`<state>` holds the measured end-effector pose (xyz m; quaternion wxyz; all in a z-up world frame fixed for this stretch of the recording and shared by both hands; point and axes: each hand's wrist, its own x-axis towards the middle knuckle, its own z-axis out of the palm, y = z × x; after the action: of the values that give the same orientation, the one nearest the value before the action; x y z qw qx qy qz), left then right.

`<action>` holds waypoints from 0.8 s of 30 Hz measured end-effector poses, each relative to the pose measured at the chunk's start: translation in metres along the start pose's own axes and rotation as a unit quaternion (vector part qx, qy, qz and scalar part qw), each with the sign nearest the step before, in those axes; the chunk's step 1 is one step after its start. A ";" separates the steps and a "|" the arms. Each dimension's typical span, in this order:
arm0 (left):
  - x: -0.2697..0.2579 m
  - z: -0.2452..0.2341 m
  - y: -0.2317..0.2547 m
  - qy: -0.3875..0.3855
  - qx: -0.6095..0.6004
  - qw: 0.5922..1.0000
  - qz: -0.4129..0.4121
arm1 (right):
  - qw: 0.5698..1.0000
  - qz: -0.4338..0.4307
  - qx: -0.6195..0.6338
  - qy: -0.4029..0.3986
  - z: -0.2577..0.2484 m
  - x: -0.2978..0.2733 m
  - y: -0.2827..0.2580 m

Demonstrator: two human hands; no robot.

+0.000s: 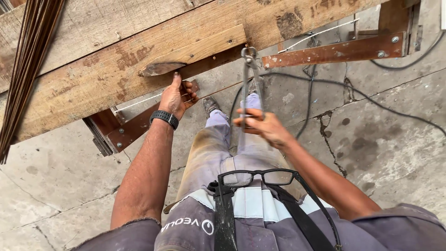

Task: The person uses a manual metal bender to bend thin metal rods into rectangular shapes. They repeatedly insert the rods into the bender, apply pressure with the handle, and remove the formed pieces.

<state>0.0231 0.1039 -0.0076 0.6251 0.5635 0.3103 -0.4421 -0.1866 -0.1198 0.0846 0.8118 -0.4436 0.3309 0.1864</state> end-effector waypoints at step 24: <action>-0.010 0.020 0.000 0.079 -0.044 0.996 0.022 | 0.989 -0.036 -0.120 0.077 -0.057 0.077 -0.057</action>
<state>0.0166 0.0864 0.0048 0.6327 0.5753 0.3650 -0.3682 -0.1187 -0.1978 0.0424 0.7309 -0.5625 0.3516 0.1606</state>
